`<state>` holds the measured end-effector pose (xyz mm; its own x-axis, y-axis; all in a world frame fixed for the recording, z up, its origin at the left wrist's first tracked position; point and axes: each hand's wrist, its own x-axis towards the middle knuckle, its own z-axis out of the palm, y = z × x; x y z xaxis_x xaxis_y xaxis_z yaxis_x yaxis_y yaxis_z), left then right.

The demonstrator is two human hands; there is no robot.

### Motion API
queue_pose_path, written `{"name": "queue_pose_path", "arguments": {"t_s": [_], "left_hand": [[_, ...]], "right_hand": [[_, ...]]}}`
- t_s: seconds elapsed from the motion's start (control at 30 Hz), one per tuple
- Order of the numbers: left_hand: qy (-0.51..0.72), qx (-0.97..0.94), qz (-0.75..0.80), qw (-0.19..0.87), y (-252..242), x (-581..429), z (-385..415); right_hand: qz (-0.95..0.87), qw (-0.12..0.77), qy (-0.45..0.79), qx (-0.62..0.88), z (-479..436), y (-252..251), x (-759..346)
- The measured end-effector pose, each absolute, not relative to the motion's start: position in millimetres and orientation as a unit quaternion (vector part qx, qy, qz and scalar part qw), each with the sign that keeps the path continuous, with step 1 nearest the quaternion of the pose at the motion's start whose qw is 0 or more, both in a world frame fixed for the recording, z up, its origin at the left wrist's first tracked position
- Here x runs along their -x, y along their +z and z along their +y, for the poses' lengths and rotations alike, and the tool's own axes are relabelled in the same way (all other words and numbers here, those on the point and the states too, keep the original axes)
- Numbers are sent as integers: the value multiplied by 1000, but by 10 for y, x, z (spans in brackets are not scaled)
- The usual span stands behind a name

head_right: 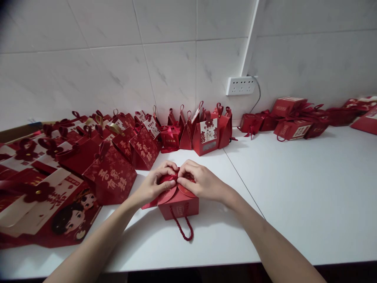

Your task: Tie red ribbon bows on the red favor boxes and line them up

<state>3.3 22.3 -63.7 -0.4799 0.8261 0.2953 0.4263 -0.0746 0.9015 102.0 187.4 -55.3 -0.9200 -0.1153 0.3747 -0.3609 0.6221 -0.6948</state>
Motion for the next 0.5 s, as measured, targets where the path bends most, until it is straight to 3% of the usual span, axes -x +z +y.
{"name": "queue_pose_path", "arguments": {"t_s": [0.5], "left_hand": [[519, -498, 681, 136, -596, -43, 221]], "right_hand": [[-879, 156, 430, -139, 1855, -548, -1021]]}}
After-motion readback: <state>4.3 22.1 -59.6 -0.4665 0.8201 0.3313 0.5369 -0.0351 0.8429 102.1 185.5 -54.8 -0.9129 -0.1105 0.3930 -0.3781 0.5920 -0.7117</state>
